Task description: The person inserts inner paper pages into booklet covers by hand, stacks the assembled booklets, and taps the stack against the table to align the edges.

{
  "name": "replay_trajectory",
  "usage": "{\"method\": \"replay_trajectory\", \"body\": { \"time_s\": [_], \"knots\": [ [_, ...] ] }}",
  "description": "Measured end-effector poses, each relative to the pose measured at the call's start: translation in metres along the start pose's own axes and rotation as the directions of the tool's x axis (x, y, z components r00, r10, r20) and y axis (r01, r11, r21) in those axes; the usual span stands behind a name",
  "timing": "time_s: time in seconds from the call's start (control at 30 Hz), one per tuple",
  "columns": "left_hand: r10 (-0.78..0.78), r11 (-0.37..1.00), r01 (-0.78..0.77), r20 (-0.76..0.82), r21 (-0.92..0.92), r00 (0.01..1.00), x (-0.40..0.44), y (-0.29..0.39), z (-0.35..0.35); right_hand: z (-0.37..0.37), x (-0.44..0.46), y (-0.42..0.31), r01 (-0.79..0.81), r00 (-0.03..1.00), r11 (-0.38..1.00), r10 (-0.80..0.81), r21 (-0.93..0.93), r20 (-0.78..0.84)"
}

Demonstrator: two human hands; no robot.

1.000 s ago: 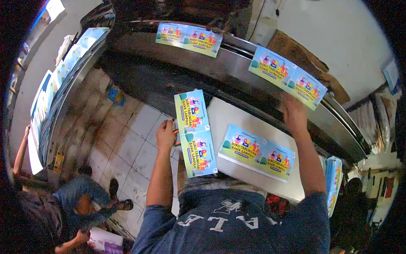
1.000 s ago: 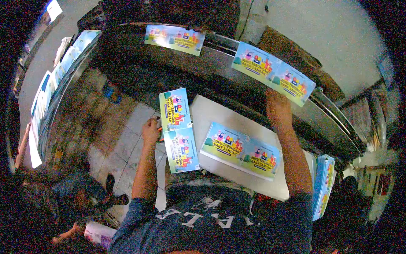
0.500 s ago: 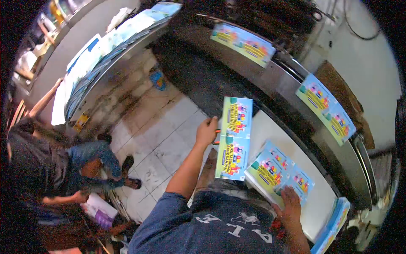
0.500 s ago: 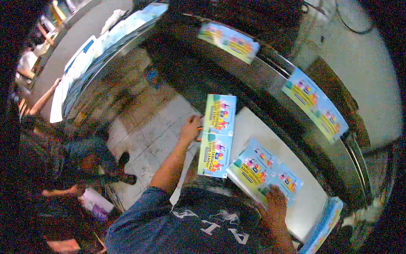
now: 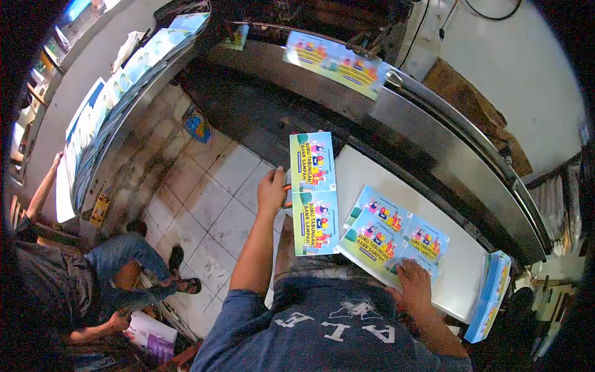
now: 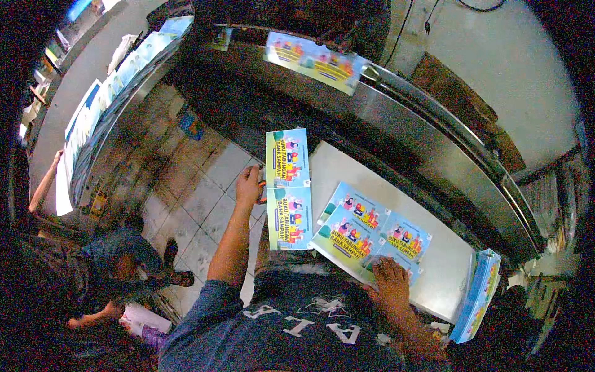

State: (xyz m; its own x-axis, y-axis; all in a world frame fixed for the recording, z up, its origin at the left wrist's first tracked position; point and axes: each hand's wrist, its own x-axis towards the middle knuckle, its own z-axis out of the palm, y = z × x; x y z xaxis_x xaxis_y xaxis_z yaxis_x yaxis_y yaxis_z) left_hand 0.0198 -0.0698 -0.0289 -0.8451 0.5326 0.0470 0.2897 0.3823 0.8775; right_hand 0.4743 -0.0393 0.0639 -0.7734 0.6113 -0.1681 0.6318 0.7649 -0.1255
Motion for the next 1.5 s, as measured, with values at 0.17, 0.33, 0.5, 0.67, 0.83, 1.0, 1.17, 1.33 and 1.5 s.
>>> {"method": "replay_trajectory", "body": {
  "time_s": [0.17, 0.33, 0.5, 0.67, 0.83, 1.0, 1.17, 1.33, 1.5],
  "knots": [
    [-0.049, 0.999, 0.051, 0.076, -0.018, 0.996, -0.005, 0.008, -0.003, 0.001, -0.010, -0.011, -0.066, 0.996, 0.995, 0.061, -0.071, -0.071],
    [0.059, 0.998, -0.059, -0.005, 0.002, 0.998, -0.003, -0.004, 0.001, -0.016, -0.001, 0.007, -0.024, 0.999, 0.994, 0.021, 0.102, 0.027],
    [0.048, 0.997, -0.048, 0.004, -0.066, 0.999, 0.003, -0.005, 0.004, -0.054, 0.024, 0.043, -0.137, 0.976, 0.887, 0.045, 0.441, 0.214],
    [-0.143, 0.981, 0.148, 0.049, -0.122, 0.988, -0.008, 0.031, -0.011, -0.180, 0.074, 0.098, -0.351, 0.935, 0.936, 0.349, -0.011, -0.058],
    [-0.052, 0.988, 0.052, 0.004, -0.142, 0.999, -0.005, 0.017, -0.004, -0.260, 0.167, 0.115, -0.286, 0.503, 0.941, -0.015, -0.182, -0.864],
    [0.121, 0.993, -0.120, -0.009, 0.012, 0.993, 0.001, -0.008, -0.001, -0.172, 0.260, 0.151, -0.305, 0.705, 0.852, -0.099, -0.425, -0.703],
    [-0.203, 0.978, 0.206, 0.058, -0.039, 0.977, -0.002, 0.018, -0.006, -0.105, 0.208, 0.094, -0.189, 0.947, 0.965, 0.130, -0.182, -0.295],
    [-0.145, 0.985, 0.147, 0.031, -0.090, 0.989, 0.001, 0.007, 0.001, -0.040, 0.095, 0.038, -0.002, 0.996, 0.998, -0.004, 0.065, 0.092],
    [-0.077, 0.996, 0.076, 0.040, 0.036, 0.996, 0.002, -0.004, -0.002, -0.001, 0.013, 0.006, 0.091, 0.995, 0.996, -0.090, -0.010, 0.047]
  ]
}}
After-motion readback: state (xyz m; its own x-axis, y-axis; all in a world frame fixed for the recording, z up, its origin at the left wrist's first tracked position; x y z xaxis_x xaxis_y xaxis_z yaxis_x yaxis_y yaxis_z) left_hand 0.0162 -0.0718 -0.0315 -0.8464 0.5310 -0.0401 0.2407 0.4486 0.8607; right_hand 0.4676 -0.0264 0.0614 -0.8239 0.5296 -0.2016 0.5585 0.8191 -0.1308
